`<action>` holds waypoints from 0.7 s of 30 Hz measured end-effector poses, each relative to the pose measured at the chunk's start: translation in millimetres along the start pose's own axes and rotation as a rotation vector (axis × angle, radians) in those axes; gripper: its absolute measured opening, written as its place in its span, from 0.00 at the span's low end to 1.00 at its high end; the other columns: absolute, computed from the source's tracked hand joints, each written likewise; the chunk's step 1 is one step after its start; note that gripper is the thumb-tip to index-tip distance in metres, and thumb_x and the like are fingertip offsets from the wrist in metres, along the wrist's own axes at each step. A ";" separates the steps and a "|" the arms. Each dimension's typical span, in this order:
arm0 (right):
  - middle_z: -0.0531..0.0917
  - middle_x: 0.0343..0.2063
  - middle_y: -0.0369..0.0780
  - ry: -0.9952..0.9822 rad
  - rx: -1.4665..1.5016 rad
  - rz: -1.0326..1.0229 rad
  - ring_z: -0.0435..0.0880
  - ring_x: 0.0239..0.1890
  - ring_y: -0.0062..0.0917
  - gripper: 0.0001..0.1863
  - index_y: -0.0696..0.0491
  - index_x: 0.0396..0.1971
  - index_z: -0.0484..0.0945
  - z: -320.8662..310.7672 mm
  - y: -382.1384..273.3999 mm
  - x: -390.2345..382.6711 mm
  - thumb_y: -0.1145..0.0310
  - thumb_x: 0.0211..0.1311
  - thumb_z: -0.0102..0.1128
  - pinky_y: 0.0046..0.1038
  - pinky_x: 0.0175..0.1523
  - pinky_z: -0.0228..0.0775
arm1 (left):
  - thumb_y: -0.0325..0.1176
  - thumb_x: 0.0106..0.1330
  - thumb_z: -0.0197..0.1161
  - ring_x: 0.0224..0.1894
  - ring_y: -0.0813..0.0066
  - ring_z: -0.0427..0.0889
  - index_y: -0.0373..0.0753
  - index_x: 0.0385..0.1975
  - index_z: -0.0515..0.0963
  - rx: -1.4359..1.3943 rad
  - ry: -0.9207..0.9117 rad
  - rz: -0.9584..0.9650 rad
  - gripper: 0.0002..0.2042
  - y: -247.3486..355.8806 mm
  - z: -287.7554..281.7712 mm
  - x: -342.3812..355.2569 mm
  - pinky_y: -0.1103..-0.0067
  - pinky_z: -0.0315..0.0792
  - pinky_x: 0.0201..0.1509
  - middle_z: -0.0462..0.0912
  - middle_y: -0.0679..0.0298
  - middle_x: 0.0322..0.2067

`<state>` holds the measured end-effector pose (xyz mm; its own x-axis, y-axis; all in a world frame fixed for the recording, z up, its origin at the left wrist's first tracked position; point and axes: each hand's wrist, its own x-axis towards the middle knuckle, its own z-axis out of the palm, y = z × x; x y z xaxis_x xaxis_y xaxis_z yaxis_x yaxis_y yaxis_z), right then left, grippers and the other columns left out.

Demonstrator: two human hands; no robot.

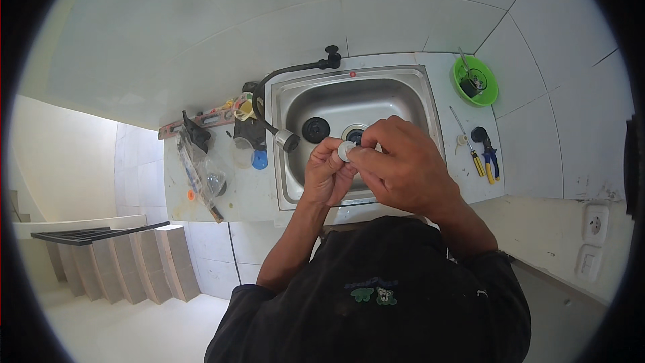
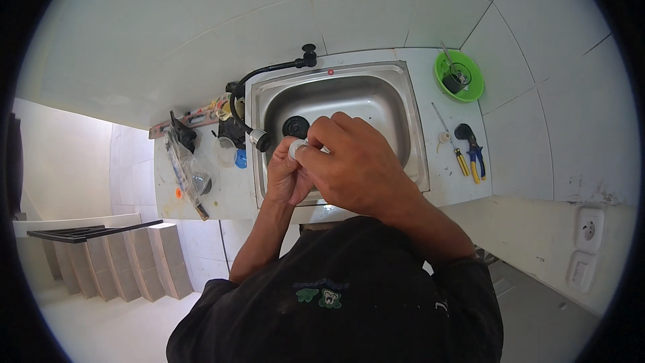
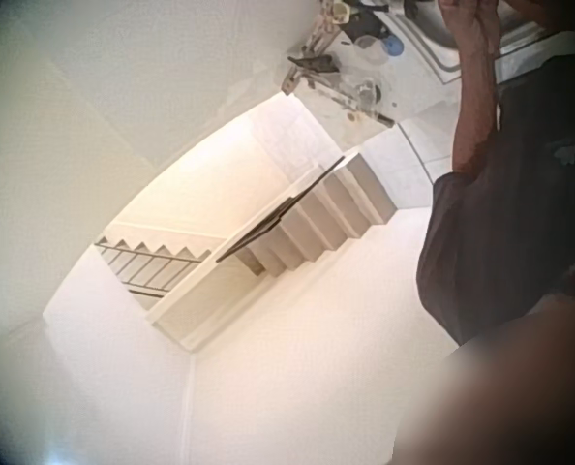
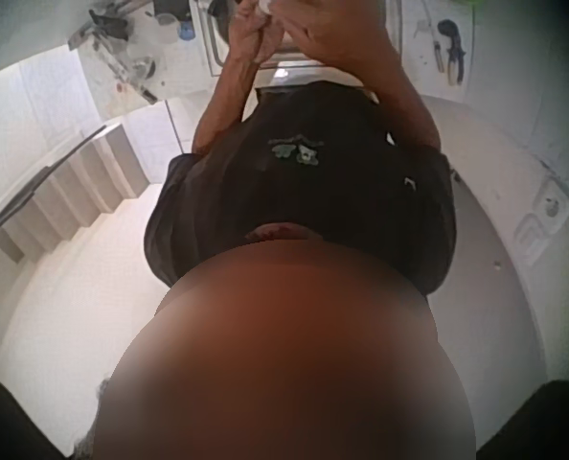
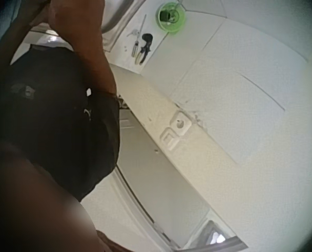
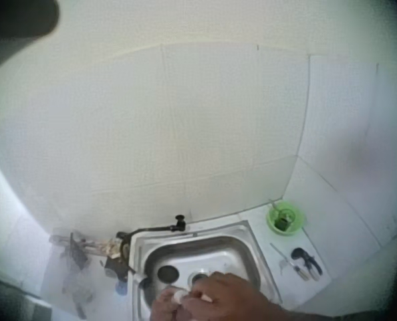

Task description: Repairing a sink faucet cartridge or valve assembly.

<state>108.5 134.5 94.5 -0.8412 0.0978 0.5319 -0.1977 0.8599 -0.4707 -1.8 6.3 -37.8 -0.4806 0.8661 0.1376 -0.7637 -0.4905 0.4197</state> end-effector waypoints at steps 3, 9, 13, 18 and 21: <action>0.76 0.29 0.38 -0.012 0.133 0.035 0.77 0.31 0.26 0.11 0.55 0.30 0.80 3.8 3.0 -2.7 0.82 0.44 0.65 0.26 0.34 0.70 | 0.29 0.63 0.63 0.41 0.70 0.82 0.37 0.44 0.77 0.041 0.039 0.000 0.10 4.2 5.5 -1.9 0.75 0.77 0.44 0.83 0.61 0.39; 0.80 0.38 0.39 0.154 1.229 0.813 0.79 0.37 0.24 0.16 0.64 0.48 0.75 42.0 31.4 -25.5 0.70 0.68 0.44 0.26 0.46 0.75 | 0.23 0.56 0.67 0.33 0.71 0.82 0.35 0.37 0.81 1.645 0.113 0.410 0.09 35.6 59.7 7.3 0.75 0.76 0.39 0.84 0.60 0.33; 0.79 0.39 0.43 0.173 1.853 0.949 0.81 0.41 0.27 0.17 0.67 0.49 0.74 61.4 50.7 -32.0 0.72 0.66 0.47 0.32 0.53 0.77 | 0.22 0.56 0.66 0.27 0.70 0.81 0.35 0.36 0.82 1.985 0.031 0.431 0.08 49.0 86.6 10.3 0.78 0.73 0.34 0.84 0.61 0.30; 0.79 0.40 0.43 0.173 1.717 0.961 0.82 0.43 0.31 0.16 0.66 0.48 0.75 58.6 42.3 -26.2 0.74 0.64 0.47 0.32 0.54 0.77 | 0.23 0.56 0.66 0.26 0.73 0.79 0.36 0.35 0.82 1.571 0.322 0.049 0.08 63.7 75.2 13.0 0.79 0.73 0.32 0.83 0.59 0.27; 0.79 0.41 0.44 0.156 1.760 0.996 0.82 0.44 0.33 0.16 0.65 0.48 0.74 74.0 51.4 -37.6 0.75 0.63 0.46 0.33 0.55 0.76 | 0.23 0.55 0.66 0.25 0.73 0.80 0.35 0.34 0.82 1.692 0.167 0.170 0.07 61.3 81.1 14.0 0.80 0.73 0.30 0.83 0.59 0.27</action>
<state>92.7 137.9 -1.8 -0.9220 0.2517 -0.2943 -0.0443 -0.8234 -0.5657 -20.3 -3.8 62.7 -0.6227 0.7462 0.2356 0.5187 0.1682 0.8382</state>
